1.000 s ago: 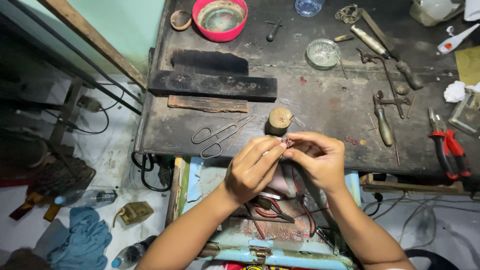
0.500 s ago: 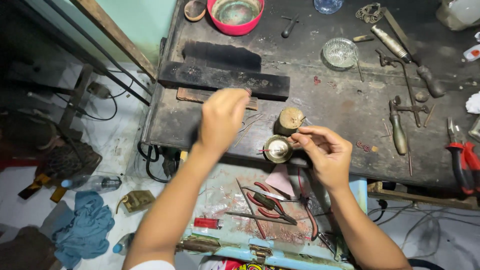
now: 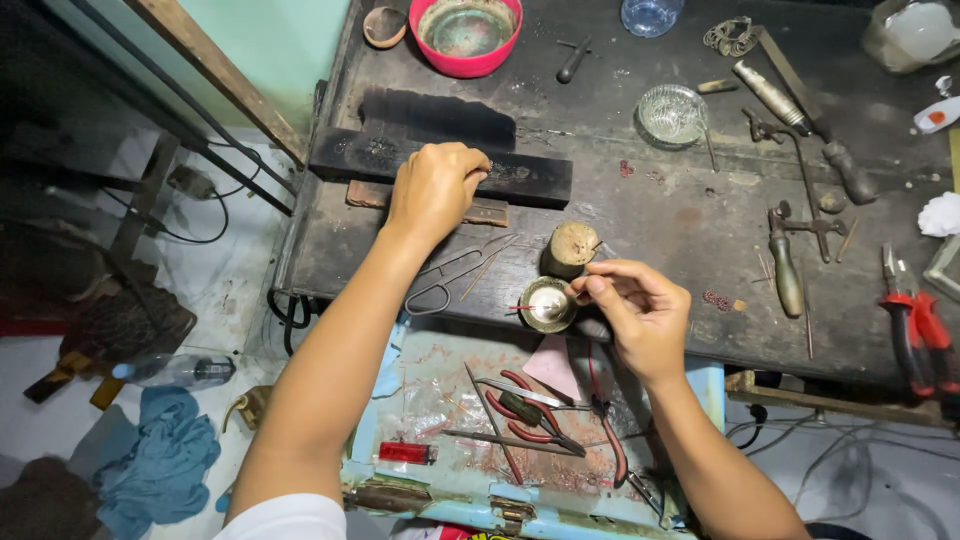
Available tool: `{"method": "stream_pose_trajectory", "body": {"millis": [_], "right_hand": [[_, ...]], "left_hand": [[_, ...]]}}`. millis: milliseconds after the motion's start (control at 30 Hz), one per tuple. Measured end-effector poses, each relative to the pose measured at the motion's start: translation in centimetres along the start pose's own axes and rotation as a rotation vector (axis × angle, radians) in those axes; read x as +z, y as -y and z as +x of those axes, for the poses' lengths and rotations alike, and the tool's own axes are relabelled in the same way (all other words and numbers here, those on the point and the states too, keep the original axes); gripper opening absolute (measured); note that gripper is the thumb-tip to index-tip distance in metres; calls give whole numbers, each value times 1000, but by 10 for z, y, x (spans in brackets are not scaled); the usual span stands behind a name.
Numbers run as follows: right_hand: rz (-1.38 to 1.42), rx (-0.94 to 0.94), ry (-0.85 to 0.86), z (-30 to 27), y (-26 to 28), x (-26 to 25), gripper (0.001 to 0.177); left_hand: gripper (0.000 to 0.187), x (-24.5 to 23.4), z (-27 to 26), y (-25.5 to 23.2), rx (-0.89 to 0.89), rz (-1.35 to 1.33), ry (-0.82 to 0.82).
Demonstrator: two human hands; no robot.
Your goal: Soldering small metal jewelry components using a blowtorch and tweezers at a workbench
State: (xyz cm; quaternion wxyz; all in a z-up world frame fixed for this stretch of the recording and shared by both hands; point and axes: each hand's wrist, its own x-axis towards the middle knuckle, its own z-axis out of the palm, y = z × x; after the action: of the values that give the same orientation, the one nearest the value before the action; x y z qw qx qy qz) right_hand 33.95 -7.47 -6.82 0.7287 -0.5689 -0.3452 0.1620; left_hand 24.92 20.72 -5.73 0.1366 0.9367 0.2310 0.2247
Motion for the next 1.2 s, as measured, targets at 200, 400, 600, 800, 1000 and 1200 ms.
{"method": "stream_pose_trajectory", "body": {"millis": [200, 400, 600, 800, 1000, 1200], "right_hand": [[0, -2, 48, -3, 2, 0, 15], [12, 9, 55, -3, 3, 0, 15], [-1, 13, 72, -4, 3, -1, 16], [-33, -3, 95, -5, 5, -1, 16], [-40, -5, 91, -5, 3, 0, 16], [-81, -11, 78, -6, 10, -3, 15]], "left_hand": [[9, -8, 2, 0, -33, -30, 97], [12, -7, -7, 0, -50, -50, 49], [22, 3, -17, -6, -156, -118, -93], [23, 16, -18, -13, -225, -115, -161], [18, 31, -20, -12, -211, -147, -265], [21, 38, -24, -7, -198, -193, -292]]}}
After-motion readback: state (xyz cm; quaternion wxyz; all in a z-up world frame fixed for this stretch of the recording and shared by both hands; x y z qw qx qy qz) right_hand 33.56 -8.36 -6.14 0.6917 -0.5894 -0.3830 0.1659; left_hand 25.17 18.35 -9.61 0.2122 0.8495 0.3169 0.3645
